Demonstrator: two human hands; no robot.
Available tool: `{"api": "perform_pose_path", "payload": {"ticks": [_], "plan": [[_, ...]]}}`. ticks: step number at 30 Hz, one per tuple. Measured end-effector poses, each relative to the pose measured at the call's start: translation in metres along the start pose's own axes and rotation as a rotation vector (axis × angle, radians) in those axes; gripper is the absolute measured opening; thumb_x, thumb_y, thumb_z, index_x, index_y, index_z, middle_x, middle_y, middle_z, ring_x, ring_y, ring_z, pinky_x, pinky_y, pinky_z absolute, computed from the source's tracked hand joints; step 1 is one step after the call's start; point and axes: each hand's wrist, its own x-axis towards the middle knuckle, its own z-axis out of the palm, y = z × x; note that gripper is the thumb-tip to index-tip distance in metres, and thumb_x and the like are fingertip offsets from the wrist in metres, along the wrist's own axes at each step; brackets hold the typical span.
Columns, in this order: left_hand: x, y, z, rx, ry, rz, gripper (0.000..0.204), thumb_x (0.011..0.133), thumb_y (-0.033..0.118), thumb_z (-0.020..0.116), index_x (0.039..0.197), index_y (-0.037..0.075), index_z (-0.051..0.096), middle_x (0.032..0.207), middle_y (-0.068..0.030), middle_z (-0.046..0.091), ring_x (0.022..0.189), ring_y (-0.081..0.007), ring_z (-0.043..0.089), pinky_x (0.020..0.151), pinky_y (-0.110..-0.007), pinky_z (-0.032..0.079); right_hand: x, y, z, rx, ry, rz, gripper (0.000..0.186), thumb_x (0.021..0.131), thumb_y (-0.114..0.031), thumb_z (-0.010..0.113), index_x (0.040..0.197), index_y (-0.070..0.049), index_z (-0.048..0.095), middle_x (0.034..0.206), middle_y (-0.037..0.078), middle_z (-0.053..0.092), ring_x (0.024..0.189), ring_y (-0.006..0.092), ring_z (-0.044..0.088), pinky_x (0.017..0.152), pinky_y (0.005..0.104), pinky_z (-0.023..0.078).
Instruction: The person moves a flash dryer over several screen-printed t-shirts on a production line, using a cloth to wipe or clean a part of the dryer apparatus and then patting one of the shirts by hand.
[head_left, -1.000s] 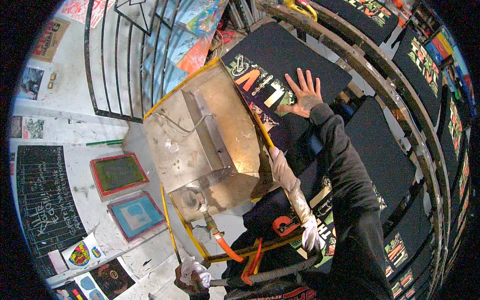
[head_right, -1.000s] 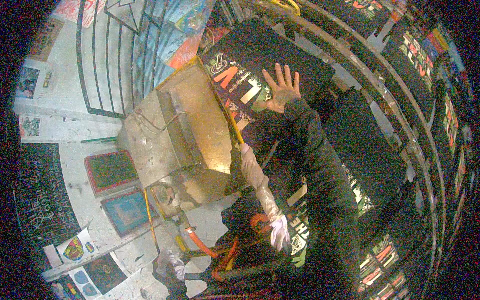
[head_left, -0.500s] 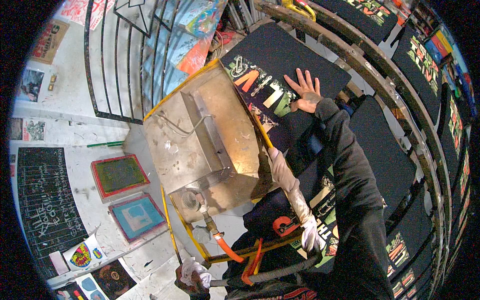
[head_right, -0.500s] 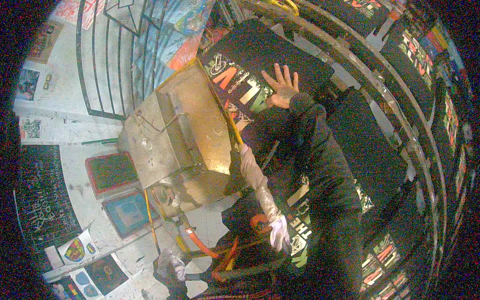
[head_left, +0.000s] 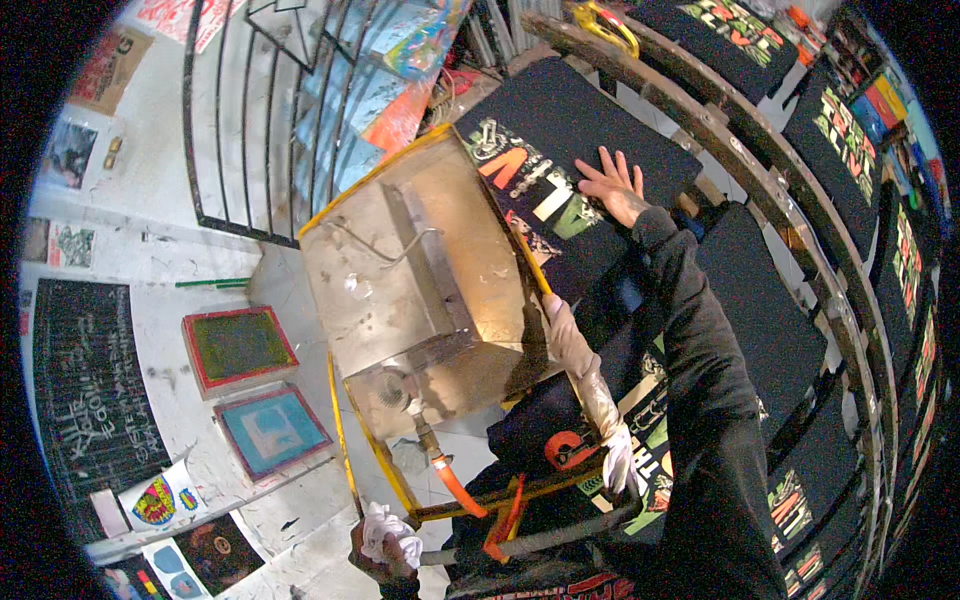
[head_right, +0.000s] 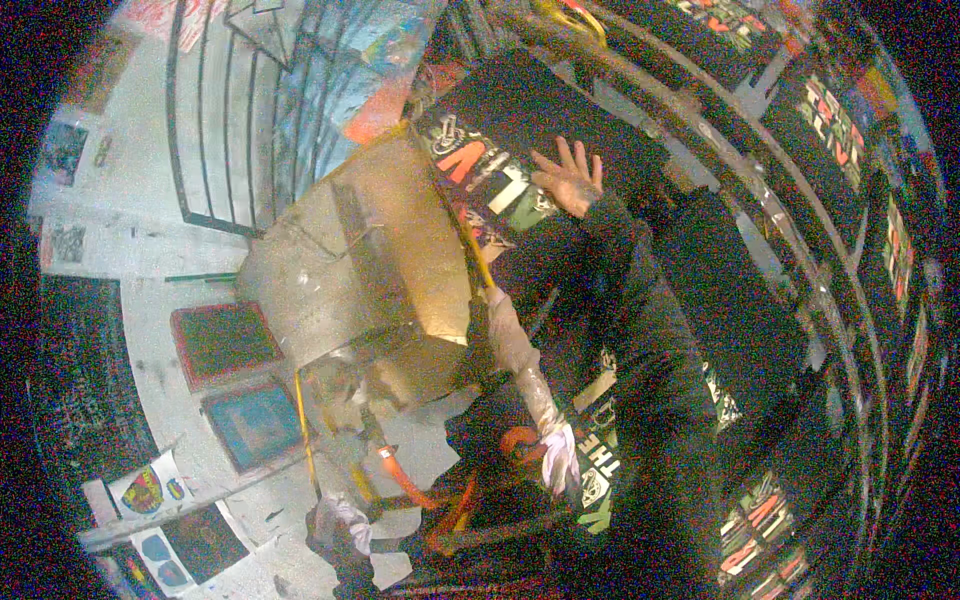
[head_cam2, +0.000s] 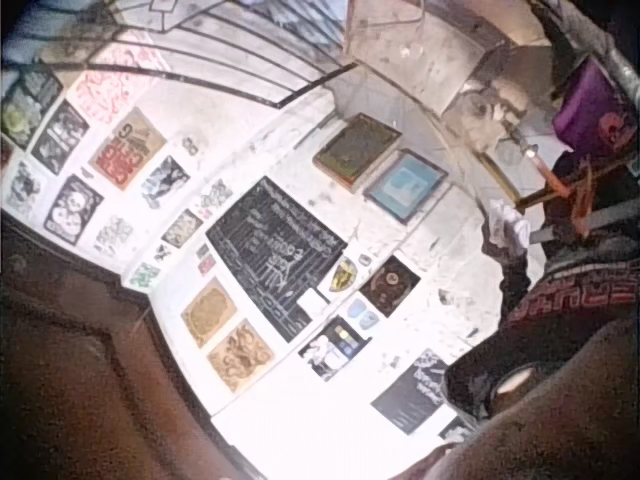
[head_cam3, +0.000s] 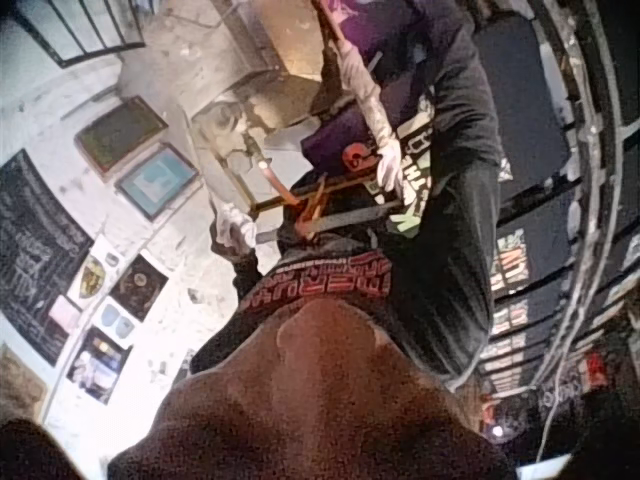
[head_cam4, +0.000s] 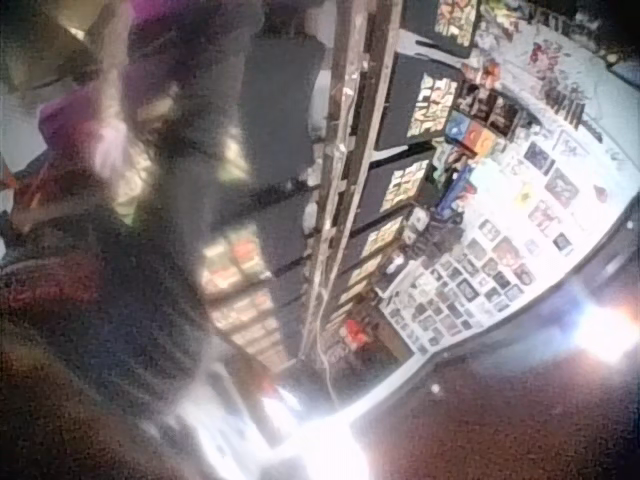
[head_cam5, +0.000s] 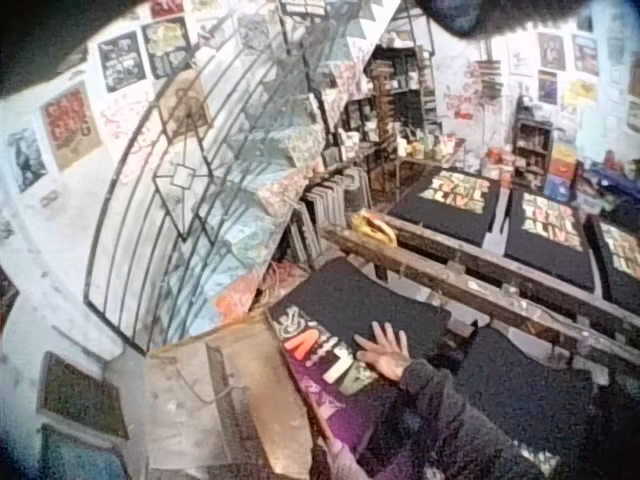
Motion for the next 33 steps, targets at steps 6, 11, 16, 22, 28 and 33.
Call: {"api": "perform_pose_path", "payload": {"ticks": [6,11,16,22,28,33], "plan": [[0.0,0.018,0.008,0.053,-0.095,0.002,0.052,0.086,0.038,0.074,0.112,-0.005,0.06,0.088,-0.0071,0.067,0.077,-0.0181,0.063,0.068,-0.034,0.054,0.001,0.039,-0.01,0.365,0.219,-0.195,0.055,0.103,-0.054,0.029,0.149,-0.027,0.043,0.151,0.012,0.046,0.145,0.0263,0.032,0.119,0.0541,0.014],[-0.005,0.026,0.003,-0.051,-0.235,-0.03,0.042,0.089,0.027,0.067,0.112,-0.006,0.057,0.087,-0.0096,0.067,0.071,-0.014,0.063,0.065,-0.028,0.053,-0.099,-0.031,-0.044,0.806,0.267,-0.084,0.038,0.098,-0.032,0.062,0.111,0.004,0.06,0.119,0.013,0.066,0.117,0.0162,0.057,0.108,0.0318,0.036],[0.007,0.016,0.001,-0.318,-0.455,-0.222,0.023,0.091,0.016,0.059,0.103,-0.003,0.057,0.079,-0.0025,0.06,0.064,-0.0078,0.056,0.055,-0.023,0.047,-0.252,-0.088,-0.072,0.842,0.194,-0.057,0.033,0.097,-0.027,0.058,0.112,0.0,0.067,0.151,0.014,0.042,0.128,0.022,0.051,0.101,0.0353,0.046],[0.007,0.025,0.004,-0.266,-0.493,-0.104,0.019,0.091,0.014,0.057,0.102,-0.002,0.057,0.078,-0.0013,0.059,0.062,-0.0082,0.056,0.055,-0.022,0.046,-0.361,-0.153,-0.068,0.64,0.067,0.058,0.056,0.098,-0.017,0.058,0.149,-0.005,0.038,0.144,0.012,0.049,0.128,0.0212,0.05,0.108,0.0367,0.038],[0.002,-0.02,-0.001,-0.261,-0.531,-0.438,0.025,0.095,0.029,0.055,0.085,0.006,0.055,0.073,-0.0007,0.056,0.064,-0.0209,0.055,0.061,-0.041,0.047,-0.348,-0.138,-0.057,0.749,-0.01,0.127,0.056,0.096,-0.016,0.064,0.146,-0.004,0.041,0.117,0.01,0.063,0.09,0.0155,0.063,0.082,0.0286,0.052],[-0.004,-0.06,0.005,-1.025,-0.71,-0.824,0.032,0.099,0.038,0.048,0.081,0.013,0.054,0.072,-0.0009,0.053,0.067,-0.0235,0.051,0.066,-0.043,0.043,-0.323,-0.142,-0.052,0.544,-0.053,0.126,0.061,0.091,-0.018,0.072,0.139,0.002,0.041,0.097,0.008,0.066,0.083,0.0168,0.061,0.076,0.0305,0.051]]}}
